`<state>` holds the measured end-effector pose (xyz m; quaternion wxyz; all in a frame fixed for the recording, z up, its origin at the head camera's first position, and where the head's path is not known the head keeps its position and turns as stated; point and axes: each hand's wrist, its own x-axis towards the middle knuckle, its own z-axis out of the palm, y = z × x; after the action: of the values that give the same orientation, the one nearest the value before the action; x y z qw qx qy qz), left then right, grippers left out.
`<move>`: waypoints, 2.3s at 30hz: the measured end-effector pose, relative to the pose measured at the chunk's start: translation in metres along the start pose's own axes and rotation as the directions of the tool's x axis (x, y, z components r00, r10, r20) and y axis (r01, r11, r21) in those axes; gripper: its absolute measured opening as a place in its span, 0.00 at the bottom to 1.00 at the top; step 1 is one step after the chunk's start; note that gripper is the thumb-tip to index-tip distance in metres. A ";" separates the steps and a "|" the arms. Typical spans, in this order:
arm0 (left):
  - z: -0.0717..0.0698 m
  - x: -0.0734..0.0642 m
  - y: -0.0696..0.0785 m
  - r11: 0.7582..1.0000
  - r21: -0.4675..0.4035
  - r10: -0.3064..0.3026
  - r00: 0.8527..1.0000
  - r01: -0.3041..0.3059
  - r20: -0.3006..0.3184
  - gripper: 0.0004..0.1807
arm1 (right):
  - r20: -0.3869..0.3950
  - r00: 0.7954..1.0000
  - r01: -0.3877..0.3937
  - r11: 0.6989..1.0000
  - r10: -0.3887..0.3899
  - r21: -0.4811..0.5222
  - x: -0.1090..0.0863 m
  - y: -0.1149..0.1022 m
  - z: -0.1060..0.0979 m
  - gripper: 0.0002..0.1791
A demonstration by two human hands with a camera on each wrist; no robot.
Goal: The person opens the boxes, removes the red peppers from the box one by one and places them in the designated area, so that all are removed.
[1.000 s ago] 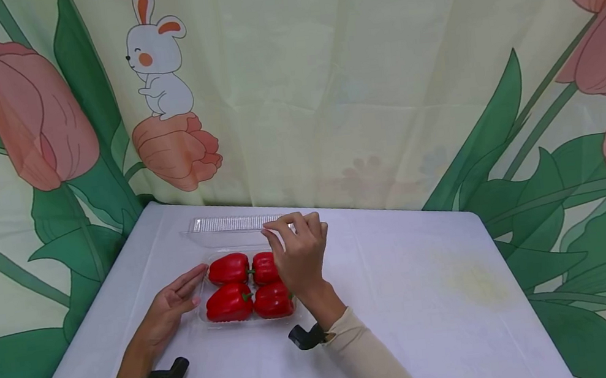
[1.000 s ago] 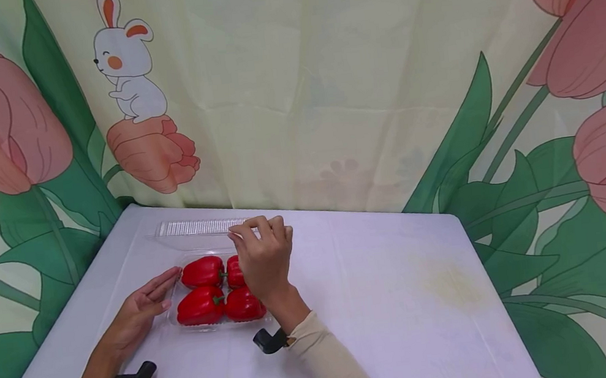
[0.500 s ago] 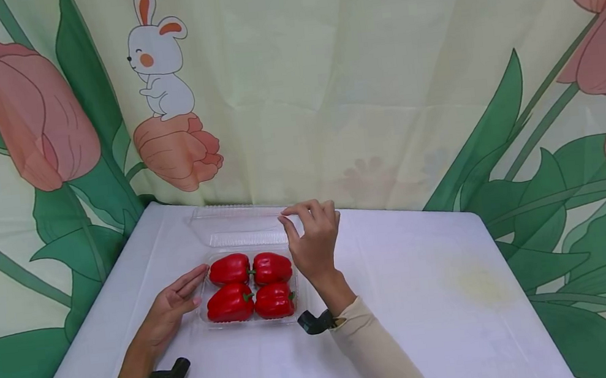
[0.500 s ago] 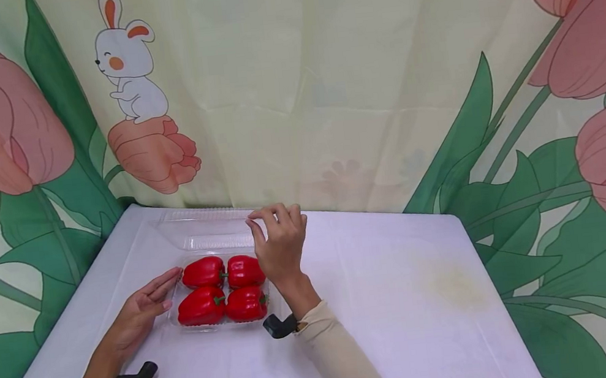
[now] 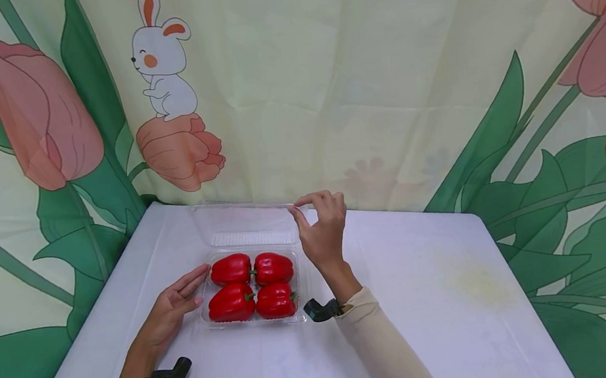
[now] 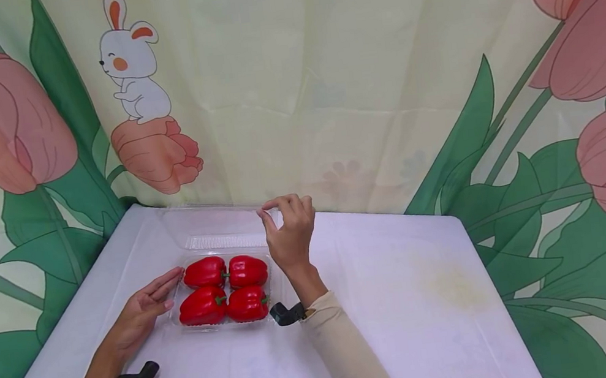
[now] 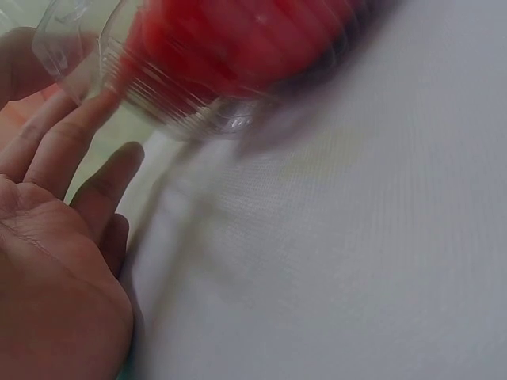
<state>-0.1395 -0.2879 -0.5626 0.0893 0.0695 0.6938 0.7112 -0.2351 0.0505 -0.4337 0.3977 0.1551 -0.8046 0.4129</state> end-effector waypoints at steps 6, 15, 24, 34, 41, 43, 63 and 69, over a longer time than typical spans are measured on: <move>0.000 0.000 0.000 1.000 -0.004 0.001 1.000 -0.001 -0.003 0.39 | 0.021 0.999 -0.031 0.999 0.031 0.025 0.004 0.006 0.000 0.09; 0.001 0.000 0.001 1.000 0.000 0.003 1.000 -0.003 -0.004 0.39 | 0.031 0.998 -0.062 0.996 0.060 0.069 0.007 0.013 0.005 0.08; 0.002 0.000 0.003 1.000 -0.006 0.003 1.000 -0.003 0.002 0.40 | 0.051 0.998 -0.055 0.989 0.048 0.134 0.001 0.031 0.013 0.08; 0.003 -0.001 0.003 1.000 -0.003 -0.014 1.000 0.014 -0.012 0.40 | 0.123 0.991 -0.070 0.987 0.052 0.147 -0.007 0.047 0.017 0.08; 0.002 -0.001 0.000 1.000 0.001 -0.005 1.000 0.005 -0.014 0.40 | 0.206 0.973 -0.132 0.980 0.100 0.147 -0.010 0.056 0.020 0.13; 0.001 -0.001 0.000 1.000 0.001 -0.001 1.000 0.001 -0.010 0.40 | 0.231 0.967 -0.146 0.980 0.111 0.138 -0.011 0.059 0.021 0.14; -0.001 0.000 -0.002 1.000 -0.013 0.017 1.000 -0.016 0.018 0.39 | 0.392 0.881 -0.290 0.957 0.265 0.005 -0.027 0.085 0.030 0.21; -0.001 0.000 -0.003 1.000 -0.001 0.027 0.999 -0.027 0.018 0.40 | 0.420 0.854 -0.300 0.950 0.309 -0.087 -0.027 0.087 0.032 0.22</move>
<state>-0.1398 -0.2890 -0.5660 0.0862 0.0852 0.6916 0.7120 -0.2841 0.0763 -0.5124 0.1424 0.1089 -0.8902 0.4188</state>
